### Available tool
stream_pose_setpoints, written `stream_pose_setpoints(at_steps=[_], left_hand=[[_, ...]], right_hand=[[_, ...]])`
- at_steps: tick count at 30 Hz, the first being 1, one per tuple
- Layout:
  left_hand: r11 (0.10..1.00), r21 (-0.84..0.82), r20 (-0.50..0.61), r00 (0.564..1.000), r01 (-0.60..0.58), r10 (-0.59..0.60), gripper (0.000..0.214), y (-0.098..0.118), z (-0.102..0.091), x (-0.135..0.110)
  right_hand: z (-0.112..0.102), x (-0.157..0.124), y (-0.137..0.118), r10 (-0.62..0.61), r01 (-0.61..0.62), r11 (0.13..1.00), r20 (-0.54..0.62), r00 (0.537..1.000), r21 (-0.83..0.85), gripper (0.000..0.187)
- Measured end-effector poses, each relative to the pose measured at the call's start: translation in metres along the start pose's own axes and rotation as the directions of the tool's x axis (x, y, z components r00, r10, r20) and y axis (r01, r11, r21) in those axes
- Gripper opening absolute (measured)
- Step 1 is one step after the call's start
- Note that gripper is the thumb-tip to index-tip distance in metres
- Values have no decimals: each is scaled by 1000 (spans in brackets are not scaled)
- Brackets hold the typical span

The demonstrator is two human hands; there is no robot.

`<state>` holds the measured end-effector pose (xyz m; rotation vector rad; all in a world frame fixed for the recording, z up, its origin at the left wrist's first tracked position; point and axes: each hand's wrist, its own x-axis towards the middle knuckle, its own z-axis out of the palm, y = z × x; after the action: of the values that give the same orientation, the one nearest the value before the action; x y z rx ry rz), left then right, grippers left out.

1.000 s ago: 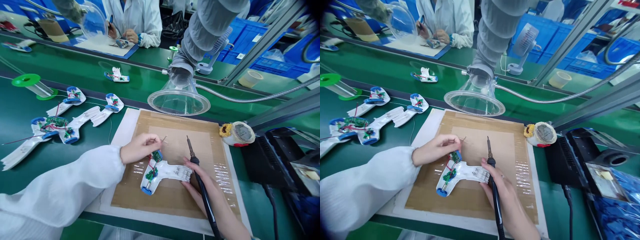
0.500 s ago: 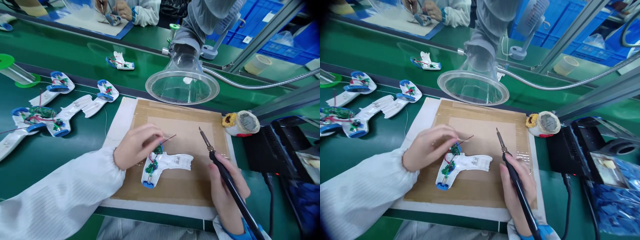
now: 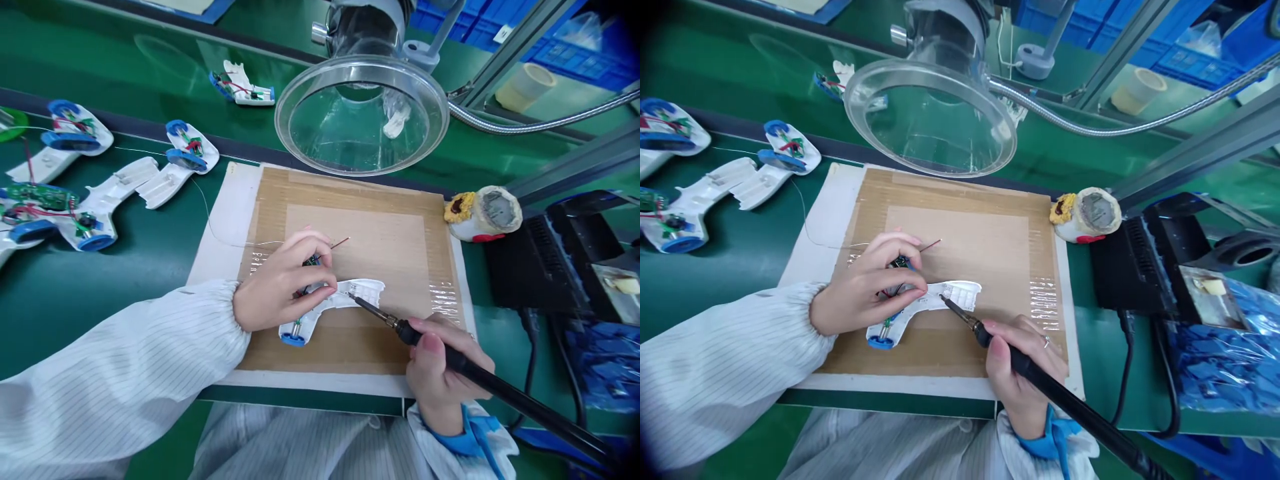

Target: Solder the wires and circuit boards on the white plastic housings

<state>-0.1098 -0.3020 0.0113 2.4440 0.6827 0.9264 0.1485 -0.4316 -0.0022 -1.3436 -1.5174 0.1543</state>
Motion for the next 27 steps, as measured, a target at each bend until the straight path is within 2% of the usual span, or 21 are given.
stream_pose_setpoints(at_steps=[5, 10, 14, 18, 22, 25, 27], left_hand=[[999, 21, -10, 1000, -28, 29, 18, -1, 2, -1], [999, 29, -12, 999, -37, 37, 18, -1, 3, -1], [1000, 15, -25, 999, -21, 21, 17, 0, 2, 0], [1000, 9, -61, 998, -11, 11, 16, 3, 3, 3], [998, 65, -85, 996, 13, -8, 14, 4, 9, 5], [996, 92, -79, 997, 0, 8, 12, 3, 13, 5], [996, 90, -77, 997, -4, 11, 11, 2, 13, 5]], right_hand=[[-1, -3, 2, 42, -42, 999, 26, 999, -22, 18], [-3, -4, 3, 34, -32, 999, 43, 998, -39, 16], [-4, 0, 2, -26, 26, 1000, 104, 994, -4, 12], [-4, 5, 1, -115, 110, 992, 111, 987, 55, 17], [-2, 6, 2, -87, 86, 996, 39, 995, 10, 26], [1, 5, 4, -44, 43, 999, -32, 999, -30, 25], [2, 5, 6, -25, 24, 999, -40, 999, -32, 23]])
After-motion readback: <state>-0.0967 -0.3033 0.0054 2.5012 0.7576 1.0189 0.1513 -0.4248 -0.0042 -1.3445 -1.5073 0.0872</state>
